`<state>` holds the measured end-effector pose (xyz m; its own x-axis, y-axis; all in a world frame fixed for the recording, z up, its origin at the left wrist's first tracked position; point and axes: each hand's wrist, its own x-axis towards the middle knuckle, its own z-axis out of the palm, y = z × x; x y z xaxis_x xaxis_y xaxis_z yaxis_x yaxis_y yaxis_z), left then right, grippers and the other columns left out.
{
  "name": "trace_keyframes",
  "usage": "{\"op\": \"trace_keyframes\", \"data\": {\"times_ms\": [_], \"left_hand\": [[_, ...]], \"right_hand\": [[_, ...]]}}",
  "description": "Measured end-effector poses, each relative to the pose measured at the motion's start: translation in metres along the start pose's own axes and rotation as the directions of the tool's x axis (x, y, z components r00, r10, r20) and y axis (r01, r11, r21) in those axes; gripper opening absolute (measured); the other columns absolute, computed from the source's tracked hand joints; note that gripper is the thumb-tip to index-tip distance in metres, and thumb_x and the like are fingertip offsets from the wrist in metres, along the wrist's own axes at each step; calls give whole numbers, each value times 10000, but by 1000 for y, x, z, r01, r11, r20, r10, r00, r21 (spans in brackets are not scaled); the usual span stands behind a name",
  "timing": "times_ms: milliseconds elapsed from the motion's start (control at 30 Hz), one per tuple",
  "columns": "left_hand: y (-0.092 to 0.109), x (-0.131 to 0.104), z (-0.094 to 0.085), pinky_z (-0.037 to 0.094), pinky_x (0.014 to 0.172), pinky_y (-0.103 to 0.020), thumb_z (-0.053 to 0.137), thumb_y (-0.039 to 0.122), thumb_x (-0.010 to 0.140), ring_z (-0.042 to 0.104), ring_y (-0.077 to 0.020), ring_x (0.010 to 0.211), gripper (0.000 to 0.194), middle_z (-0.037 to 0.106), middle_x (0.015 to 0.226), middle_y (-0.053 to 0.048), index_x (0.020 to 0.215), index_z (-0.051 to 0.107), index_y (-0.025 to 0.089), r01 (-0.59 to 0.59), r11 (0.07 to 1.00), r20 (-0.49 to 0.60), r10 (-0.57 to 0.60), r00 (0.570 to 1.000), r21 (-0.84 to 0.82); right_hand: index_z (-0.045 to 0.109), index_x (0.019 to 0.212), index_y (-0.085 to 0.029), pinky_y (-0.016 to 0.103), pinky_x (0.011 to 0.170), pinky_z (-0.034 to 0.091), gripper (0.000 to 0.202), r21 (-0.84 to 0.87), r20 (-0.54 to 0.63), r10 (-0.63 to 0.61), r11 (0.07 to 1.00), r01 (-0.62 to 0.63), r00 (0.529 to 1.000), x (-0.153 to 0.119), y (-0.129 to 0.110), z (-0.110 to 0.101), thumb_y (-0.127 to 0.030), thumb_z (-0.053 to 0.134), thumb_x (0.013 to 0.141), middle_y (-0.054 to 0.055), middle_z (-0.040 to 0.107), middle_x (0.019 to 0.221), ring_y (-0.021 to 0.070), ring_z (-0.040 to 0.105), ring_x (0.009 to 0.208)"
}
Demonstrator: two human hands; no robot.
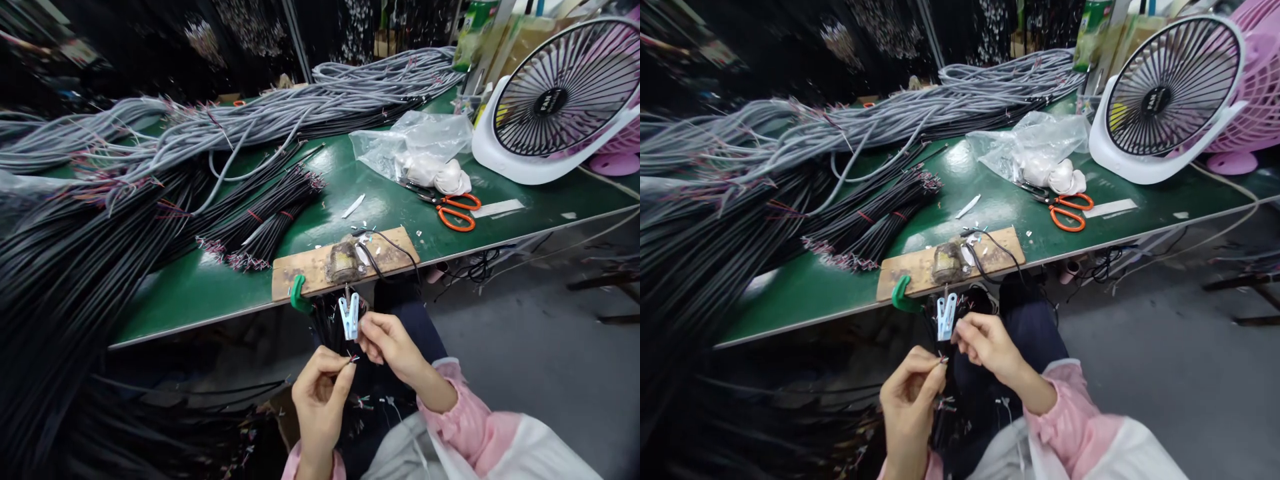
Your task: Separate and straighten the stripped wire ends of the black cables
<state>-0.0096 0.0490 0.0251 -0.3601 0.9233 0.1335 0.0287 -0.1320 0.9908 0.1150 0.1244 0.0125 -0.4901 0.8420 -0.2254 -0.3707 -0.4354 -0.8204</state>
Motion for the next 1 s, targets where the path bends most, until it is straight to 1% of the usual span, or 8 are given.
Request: {"op": "trace_keyframes", "data": {"times_ms": [300, 433, 533, 633, 767, 833, 933, 1000], "left_hand": [[6, -12, -3, 372, 508, -229, 750, 191, 847, 497, -138, 550, 168, 565, 595, 7, 682, 716, 194, -46, 998, 15, 45, 999, 37], [5, -25, -6, 301, 462, -215, 748, 233, 858, 417, -100, 507, 215, 497, 616, 27, 665, 666, 182, 98, 983, -48, -107, 993, -157], [-2, -36, -15, 289, 457, -220, 727, 262, 858, 401, -100, 502, 231, 459, 609, 27, 662, 639, 177, 124, 928, 9, -129, 992, -351], [-14, -45, -30, 274, 417, -224, 668, 299, 866, 324, -86, 432, 182, 431, 593, 37, 720, 655, 192, 109, 829, 163, -22, 986, -549], [-20, -56, -44, 362, 472, -257, 641, 411, 855, 314, -88, 404, 236, 390, 557, 50, 754, 700, 206, 163, 726, 242, 4, 970, -668], [-15, -65, -41, 354, 463, -260, 655, 435, 852, 352, -98, 412, 254, 410, 551, 37, 766, 736, 210, 179, 720, 276, 19, 961, -670], [-5, -81, -28, 297, 415, -238, 689, 410, 872, 402, -96, 411, 225, 487, 553, 13, 800, 772, 214, 277, 743, 351, -60, 934, -610], [3, -91, -18, 352, 422, -241, 710, 422, 876, 496, -112, 432, 226, 566, 617, -14, 834, 786, 214, 321, 762, 358, -126, 925, -562]], "right_hand": [[666, 812, -152, 227, 472, 318, 401, -229, -33, -124, 967, 113, 992, -37, 2, -16, -547, 708, 868, -21, 515, 628, 89, 405, 517], [639, 906, -174, 233, 524, 379, 370, -282, -179, -140, 956, 85, 974, -41, 34, -23, -537, 699, 875, -18, 528, 693, 112, 457, 585], [586, 1025, -201, 236, 605, 441, 461, -213, -229, -117, 975, 68, 966, -43, 72, -32, -534, 796, 786, -1, 566, 825, 123, 513, 688], [540, 1137, -221, 256, 665, 486, 704, -71, -49, 16, 997, -19, 999, -46, 102, -39, -545, 907, 631, 22, 567, 932, 162, 564, 831], [455, 1362, -291, 334, 781, 539, 980, 89, 125, 132, 986, -144, 983, -47, 117, -37, -497, 966, 552, 68, 521, 1185, 193, 570, 982], [490, 1358, -298, 325, 774, 536, 913, 129, 142, 158, 976, -176, 977, -48, 117, -32, -521, 942, 597, 76, 537, 1235, 198, 582, 990], [634, 1180, -226, 346, 822, 528, 657, 102, 141, 179, 976, -195, 974, -50, 116, -26, -607, 857, 694, 87, 644, 1140, 232, 612, 1006], [675, 1062, -202, 383, 900, 515, 574, 70, 136, 170, 981, -180, 976, -54, 116, -25, -620, 843, 706, 86, 688, 1069, 248, 629, 1012]]}}
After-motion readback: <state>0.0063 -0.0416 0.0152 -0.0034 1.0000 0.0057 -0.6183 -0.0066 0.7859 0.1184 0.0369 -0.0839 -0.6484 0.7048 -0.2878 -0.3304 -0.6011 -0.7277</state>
